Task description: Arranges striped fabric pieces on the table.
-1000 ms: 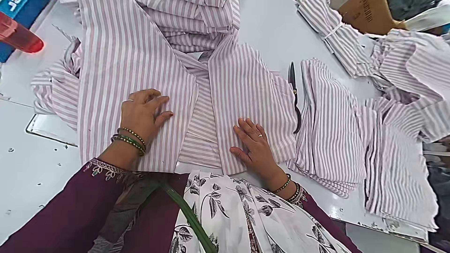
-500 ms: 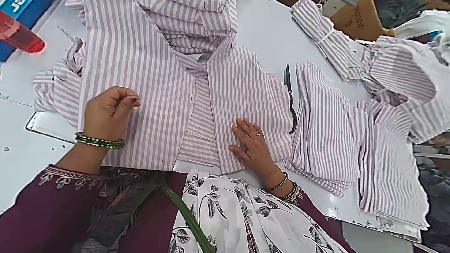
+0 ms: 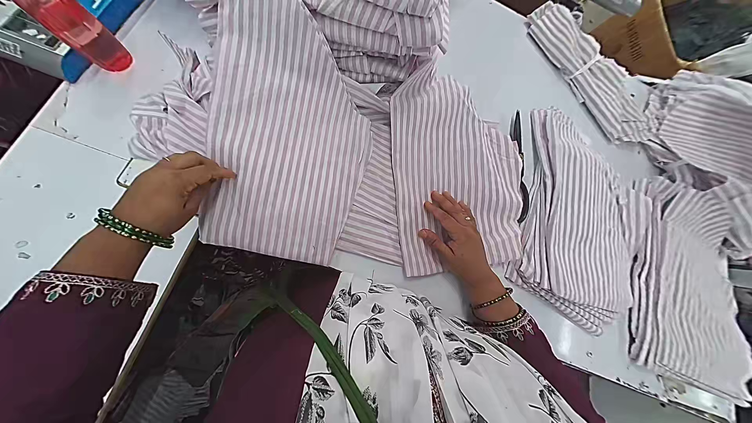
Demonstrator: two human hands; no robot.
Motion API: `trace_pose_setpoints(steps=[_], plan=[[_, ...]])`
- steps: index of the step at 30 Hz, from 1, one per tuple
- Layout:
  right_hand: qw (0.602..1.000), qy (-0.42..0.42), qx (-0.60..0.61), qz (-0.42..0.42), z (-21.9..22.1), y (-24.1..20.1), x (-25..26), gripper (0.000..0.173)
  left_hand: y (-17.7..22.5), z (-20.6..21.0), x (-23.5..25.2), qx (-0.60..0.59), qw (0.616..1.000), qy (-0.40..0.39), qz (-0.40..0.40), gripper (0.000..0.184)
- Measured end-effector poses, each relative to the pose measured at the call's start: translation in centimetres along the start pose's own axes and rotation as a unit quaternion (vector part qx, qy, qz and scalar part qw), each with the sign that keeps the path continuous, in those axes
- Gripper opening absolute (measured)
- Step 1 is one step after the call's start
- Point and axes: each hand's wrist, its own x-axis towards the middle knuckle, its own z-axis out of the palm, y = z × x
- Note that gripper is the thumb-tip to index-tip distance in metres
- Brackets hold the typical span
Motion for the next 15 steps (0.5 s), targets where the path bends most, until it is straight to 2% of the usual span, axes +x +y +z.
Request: trace_pose_setpoints(steps=[10, 15], plan=[[1.0, 0.018, -0.002, 0.024, 0.3, -0.1, -0.1, 0.056, -2.8, 1.0, -1.0, -0.052, 0.998, 0.039, 0.021, 0.03], [0.999, 0.028, -0.011, 0.036, 0.4, -0.3, 0.0, 0.052, -1.9, 1.7, -1.1, 0.015, 0.996, 0.047, 0.072, 0.026]])
